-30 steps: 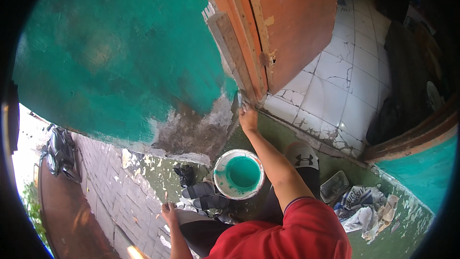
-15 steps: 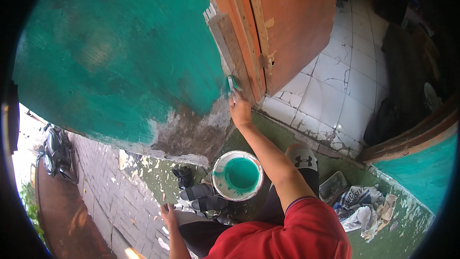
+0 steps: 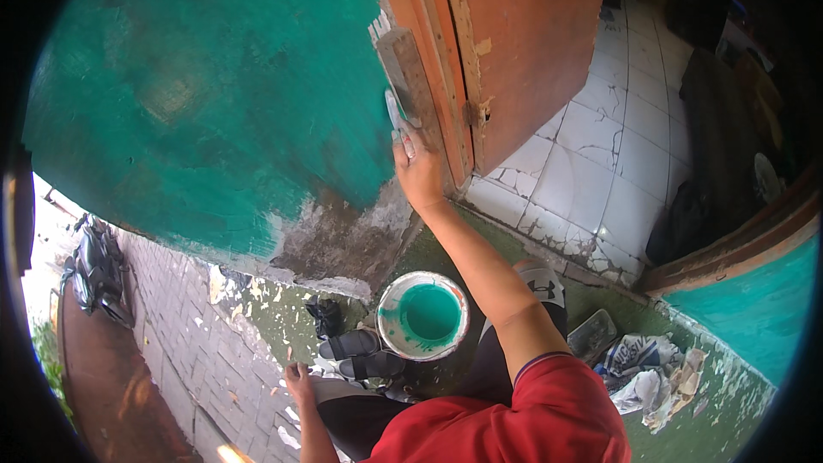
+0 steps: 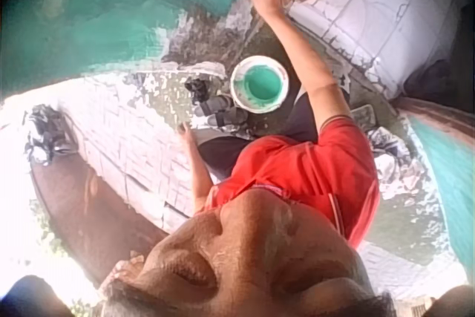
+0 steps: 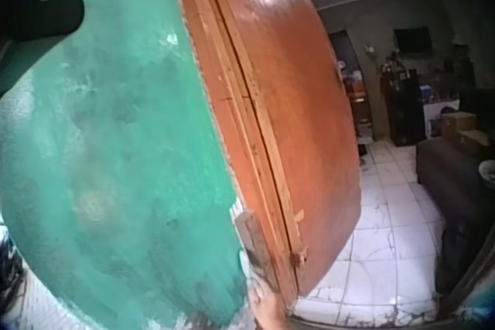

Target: The person paints a wall using a brush, dipping the brush into a bucket of green paint between strokes and applying the paint to the wall surface.

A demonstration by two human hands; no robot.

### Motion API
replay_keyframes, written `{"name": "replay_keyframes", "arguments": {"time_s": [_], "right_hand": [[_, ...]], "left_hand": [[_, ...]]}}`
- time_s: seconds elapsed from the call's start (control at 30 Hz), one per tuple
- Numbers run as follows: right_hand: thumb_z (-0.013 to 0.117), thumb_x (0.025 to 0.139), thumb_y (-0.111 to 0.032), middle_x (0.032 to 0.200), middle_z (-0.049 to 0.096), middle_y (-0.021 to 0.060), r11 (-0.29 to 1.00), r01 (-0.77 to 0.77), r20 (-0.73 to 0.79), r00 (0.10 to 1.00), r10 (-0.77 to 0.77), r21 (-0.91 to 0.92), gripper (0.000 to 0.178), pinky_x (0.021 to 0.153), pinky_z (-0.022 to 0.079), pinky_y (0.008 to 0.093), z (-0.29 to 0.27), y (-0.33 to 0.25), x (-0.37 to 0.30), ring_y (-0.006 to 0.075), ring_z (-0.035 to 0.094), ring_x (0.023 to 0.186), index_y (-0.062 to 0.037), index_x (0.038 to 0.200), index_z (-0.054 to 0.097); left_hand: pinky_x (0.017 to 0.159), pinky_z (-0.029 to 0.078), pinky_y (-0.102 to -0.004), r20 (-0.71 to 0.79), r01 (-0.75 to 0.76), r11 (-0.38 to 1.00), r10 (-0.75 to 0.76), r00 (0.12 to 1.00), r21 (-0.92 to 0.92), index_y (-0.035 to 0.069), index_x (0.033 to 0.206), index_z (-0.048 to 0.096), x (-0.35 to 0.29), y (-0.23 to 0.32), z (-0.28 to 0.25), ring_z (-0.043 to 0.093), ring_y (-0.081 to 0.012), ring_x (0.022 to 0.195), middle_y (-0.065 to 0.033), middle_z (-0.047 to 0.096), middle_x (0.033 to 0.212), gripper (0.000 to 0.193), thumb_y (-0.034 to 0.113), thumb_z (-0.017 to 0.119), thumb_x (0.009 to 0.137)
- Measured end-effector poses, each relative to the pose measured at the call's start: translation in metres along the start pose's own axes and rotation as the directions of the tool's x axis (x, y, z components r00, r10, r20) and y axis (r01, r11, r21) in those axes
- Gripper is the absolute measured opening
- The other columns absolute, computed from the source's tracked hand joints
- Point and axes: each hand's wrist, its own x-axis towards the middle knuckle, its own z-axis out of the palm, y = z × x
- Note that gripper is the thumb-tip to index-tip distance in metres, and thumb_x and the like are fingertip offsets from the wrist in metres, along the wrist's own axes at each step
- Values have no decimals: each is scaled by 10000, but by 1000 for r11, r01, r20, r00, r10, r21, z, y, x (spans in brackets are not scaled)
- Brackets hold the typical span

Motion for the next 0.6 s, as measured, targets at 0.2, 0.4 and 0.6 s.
{"name": "replay_keyframes", "arguments": {"time_s": [0.2, 0.4, 0.6], "right_hand": [[566, 844, -64, 941, 657, 204, 998, -62, -15, 998, 63, 27, 291, 729, 514, 386, -11, 26, -31, 369, 639, 827, 2, 1122, 615], [550, 841, -81, 844, 637, 221, 989, -60, 39, 997, 66, -134, 270, 672, 506, 422, 7, 48, -53, 382, 624, 764, 17, 1082, 621], [556, 878, -122, 770, 608, 233, 971, -236, 81, 968, 238, -29, 285, 657, 497, 423, 9, -12, 4, 349, 652, 726, 1, 1128, 614]], "left_hand": [[626, 518, -316, -26, -29, 999, 29, 999, 20, -34, 887, 543, 4, -2, 6, 658, -189, 662, -126, 647, 788, 166, 128, 562, 919], [625, 517, -325, -24, -21, 998, 19, 1000, -57, -32, 884, 548, 9, -16, 6, 660, -190, 661, -125, 642, 780, 170, 134, 566, 918], [644, 521, -323, -35, -27, 1000, 27, 999, -6, -29, 895, 550, 3, -15, 3, 665, -193, 674, -128, 645, 797, 169, 138, 565, 920]]}}
